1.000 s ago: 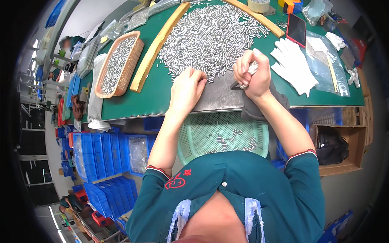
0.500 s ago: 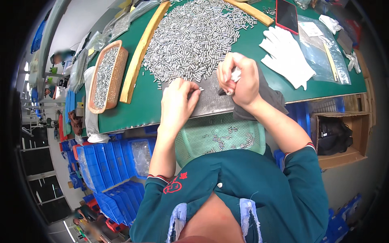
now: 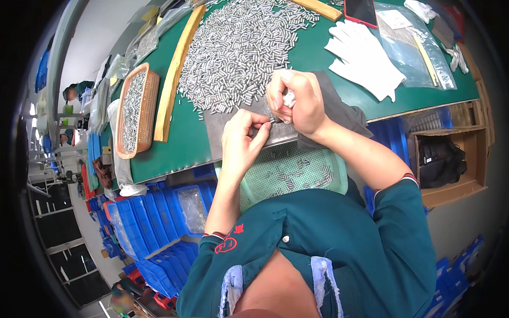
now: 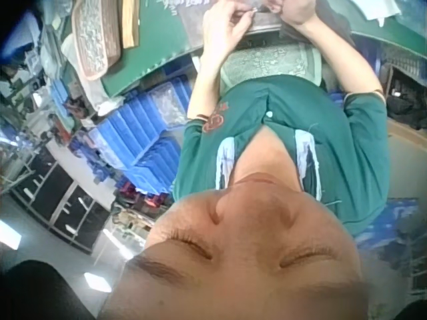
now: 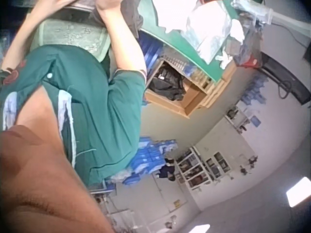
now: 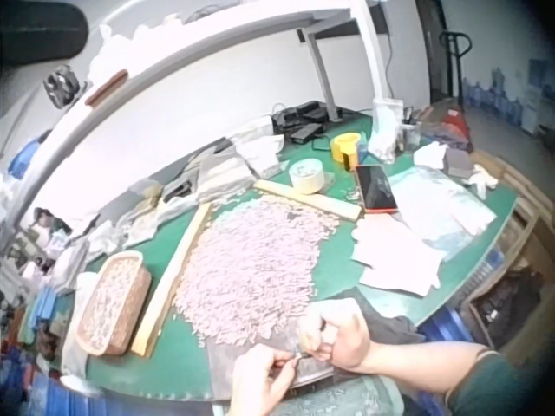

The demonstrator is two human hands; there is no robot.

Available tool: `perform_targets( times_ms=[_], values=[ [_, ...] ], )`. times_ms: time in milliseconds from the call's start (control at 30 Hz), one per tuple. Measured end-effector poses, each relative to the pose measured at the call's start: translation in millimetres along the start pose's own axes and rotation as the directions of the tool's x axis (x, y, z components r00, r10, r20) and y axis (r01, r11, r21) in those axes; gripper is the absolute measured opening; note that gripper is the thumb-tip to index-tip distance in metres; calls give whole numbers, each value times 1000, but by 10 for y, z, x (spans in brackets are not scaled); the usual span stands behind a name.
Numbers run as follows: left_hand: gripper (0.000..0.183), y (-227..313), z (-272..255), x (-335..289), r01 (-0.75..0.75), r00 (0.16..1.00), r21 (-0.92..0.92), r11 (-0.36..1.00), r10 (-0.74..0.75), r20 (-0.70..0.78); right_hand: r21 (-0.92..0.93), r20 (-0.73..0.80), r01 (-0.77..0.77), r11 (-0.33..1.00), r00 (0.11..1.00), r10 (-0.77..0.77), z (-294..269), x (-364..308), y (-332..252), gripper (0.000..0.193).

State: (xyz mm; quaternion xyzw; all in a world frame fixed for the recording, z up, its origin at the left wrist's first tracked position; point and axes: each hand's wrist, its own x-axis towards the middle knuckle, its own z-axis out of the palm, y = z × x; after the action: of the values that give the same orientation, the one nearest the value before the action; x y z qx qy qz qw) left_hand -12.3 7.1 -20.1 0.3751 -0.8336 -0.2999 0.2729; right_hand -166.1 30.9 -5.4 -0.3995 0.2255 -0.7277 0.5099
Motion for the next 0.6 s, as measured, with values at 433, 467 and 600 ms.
perform_targets(
  times_ms=[433,467,600],
  values=[
    [9,14,-38,27,36,998,21,999,-37,51,-309,149,135,942,985,-92,71,-29,3,44],
    [8,18,-40,22,7,999,29,1000,-9,45,-306,145,132,943,985,-90,55,-38,10,44],
    [8,12,-31,20,38,998,28,999,-39,49,61,-43,-106,992,993,109,-59,7,40,41]
  ],
)
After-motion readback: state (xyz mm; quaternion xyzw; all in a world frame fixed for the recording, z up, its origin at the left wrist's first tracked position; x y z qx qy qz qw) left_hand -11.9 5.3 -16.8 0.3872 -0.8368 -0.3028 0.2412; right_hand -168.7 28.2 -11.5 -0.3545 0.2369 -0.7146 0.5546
